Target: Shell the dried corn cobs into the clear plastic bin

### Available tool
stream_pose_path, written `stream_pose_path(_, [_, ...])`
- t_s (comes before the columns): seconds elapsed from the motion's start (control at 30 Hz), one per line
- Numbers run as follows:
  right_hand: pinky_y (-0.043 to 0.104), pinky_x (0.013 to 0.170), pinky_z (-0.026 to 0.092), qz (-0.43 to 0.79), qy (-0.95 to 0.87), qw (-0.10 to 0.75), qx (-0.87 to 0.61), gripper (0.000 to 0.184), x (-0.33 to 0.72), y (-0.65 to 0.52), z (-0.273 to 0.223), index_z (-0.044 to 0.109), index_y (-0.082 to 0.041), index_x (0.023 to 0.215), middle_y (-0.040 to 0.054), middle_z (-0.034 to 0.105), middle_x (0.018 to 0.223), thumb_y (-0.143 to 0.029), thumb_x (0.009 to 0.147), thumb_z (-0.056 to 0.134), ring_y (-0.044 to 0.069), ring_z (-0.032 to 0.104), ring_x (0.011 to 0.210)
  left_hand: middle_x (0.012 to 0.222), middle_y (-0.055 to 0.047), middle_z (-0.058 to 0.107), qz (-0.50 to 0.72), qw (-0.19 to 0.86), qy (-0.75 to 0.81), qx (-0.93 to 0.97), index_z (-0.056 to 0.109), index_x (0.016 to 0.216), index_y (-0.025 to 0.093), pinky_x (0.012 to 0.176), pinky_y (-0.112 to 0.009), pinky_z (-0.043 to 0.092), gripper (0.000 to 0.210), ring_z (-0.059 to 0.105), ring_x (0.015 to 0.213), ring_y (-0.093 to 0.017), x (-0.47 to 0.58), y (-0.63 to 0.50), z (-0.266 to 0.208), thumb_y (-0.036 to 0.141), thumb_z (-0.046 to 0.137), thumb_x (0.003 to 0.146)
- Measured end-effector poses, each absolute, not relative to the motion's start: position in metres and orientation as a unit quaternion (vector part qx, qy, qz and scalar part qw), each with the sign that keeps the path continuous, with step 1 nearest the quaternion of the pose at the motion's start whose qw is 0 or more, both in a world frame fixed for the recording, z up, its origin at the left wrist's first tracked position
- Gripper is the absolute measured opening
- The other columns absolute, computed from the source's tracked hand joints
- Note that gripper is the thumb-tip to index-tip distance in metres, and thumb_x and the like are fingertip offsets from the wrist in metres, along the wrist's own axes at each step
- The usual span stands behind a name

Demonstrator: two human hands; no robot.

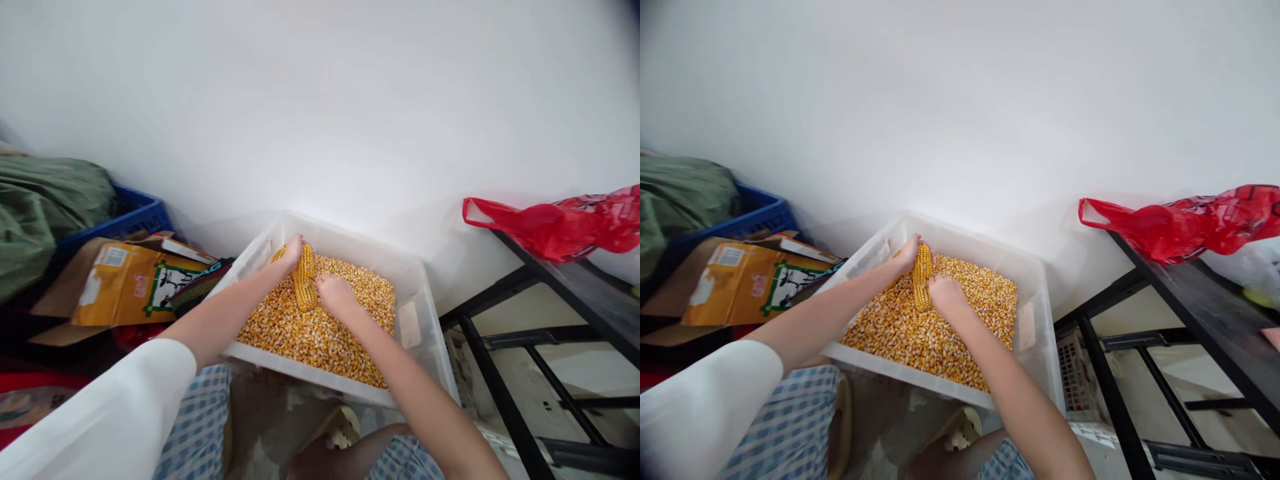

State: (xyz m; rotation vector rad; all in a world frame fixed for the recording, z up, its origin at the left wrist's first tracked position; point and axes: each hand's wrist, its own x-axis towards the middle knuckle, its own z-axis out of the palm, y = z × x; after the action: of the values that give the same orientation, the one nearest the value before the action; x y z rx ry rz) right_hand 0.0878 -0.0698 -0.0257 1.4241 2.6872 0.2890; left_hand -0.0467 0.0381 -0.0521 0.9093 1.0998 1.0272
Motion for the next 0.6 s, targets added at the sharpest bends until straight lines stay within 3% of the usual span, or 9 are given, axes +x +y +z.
stream_pose_path(0.47, [0.030, 0.066, 0.047, 0.126, 0.885, 0.047, 0.445, 0.023, 0.082, -0.071, -0.038, 0.057, -0.006, 0.096, 0.0150, 0.060, 0.086, -0.004, 0.082, 0.039, 0.022, 0.058, 0.079, 0.054, -0.009, 0.057, 0.441, 0.618, 0.510, 0.405, 0.054, 0.075, 0.018, 0.061, -0.035, 0.042, 0.058, 0.056, 0.057, -0.022, -0.042, 0.039, -0.052, 0.055, 0.010, 0.078])
stream_pose_path(0.6, [0.030, 0.068, 0.046, 0.121, 0.885, 0.055, 0.446, 0.024, 0.081, -0.069, -0.043, 0.056, -0.005, 0.098, 0.0164, 0.060, 0.088, -0.003, 0.082, 0.038, 0.022, 0.058, 0.081, 0.050, -0.008, 0.054, 0.440, 0.559, 0.535, 0.455, 0.051, 0.070, 0.019, 0.061, -0.036, 0.042, 0.055, 0.055, 0.054, -0.022, -0.039, 0.041, -0.057, 0.052, 0.008, 0.079])
